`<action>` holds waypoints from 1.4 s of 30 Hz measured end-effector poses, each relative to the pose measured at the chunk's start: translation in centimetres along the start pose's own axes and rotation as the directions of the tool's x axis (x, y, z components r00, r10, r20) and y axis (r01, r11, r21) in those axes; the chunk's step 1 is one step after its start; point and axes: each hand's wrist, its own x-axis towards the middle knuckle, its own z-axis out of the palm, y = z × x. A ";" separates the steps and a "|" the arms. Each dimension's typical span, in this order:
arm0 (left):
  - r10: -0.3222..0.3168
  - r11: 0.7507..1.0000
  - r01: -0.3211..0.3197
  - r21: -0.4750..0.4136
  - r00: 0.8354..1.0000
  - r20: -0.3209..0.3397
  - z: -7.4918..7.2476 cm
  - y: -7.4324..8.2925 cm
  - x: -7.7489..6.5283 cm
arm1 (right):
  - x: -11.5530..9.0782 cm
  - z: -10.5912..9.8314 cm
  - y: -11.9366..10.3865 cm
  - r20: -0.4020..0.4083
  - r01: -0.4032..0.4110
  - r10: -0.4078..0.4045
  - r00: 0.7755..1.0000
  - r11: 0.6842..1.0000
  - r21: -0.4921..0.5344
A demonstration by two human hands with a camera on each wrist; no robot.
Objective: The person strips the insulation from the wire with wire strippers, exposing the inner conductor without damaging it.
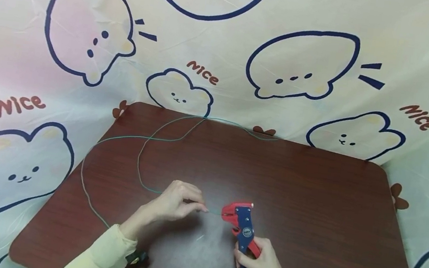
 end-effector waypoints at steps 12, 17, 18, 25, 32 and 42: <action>0.100 0.974 -0.094 0.205 0.995 -0.016 0.5 0.7 0.2 | -1.1 -0.7 -1.0 0.372 -0.406 0.208 0.905 0.685 0.605; 0.068 0.975 -0.066 0.213 0.998 -0.003 0.7 0.5 -0.2 | -1.0 -1.0 -1.5 0.360 -0.448 0.282 0.889 0.695 0.563; 0.055 0.981 -0.053 0.186 0.998 -0.006 0.7 0.4 -0.3 | -1.0 -0.9 -1.4 0.337 -0.433 0.286 0.897 0.725 0.535; 0.002 1.000 -0.001 0.016 1.000 -0.024 1.0 -0.1 -0.6 | -1.0 -0.3 -0.7 0.153 -0.237 0.199 0.968 0.925 0.297; -0.036 0.999 0.036 -0.032 0.999 0.006 1.1 -0.4 -0.8 | -1.0 -0.2 0.0 0.037 -0.047 0.044 0.998 0.997 0.059; 0.048 0.994 -0.048 0.095 0.999 0.007 1.4 0.3 -0.9 | -2.0 -0.8 -0.2 0.339 -0.401 0.243 0.909 0.734 0.548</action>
